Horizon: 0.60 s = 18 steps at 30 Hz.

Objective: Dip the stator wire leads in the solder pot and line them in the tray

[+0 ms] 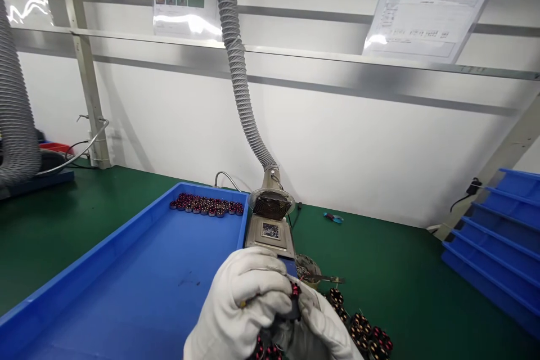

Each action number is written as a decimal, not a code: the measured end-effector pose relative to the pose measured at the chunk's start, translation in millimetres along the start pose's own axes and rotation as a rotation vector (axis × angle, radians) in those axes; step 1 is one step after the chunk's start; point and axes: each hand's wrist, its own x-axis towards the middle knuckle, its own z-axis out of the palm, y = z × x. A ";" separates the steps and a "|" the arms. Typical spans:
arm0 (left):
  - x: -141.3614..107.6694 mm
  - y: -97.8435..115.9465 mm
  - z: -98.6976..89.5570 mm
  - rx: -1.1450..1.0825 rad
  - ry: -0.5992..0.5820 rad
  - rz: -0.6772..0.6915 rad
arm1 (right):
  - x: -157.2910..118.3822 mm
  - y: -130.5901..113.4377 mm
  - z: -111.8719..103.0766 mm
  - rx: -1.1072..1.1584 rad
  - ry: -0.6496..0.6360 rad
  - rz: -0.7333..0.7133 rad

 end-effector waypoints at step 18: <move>-5.9 -5.4 4.3 -0.372 0.185 -0.331 | 4.7 7.6 -17.9 0.005 0.006 0.042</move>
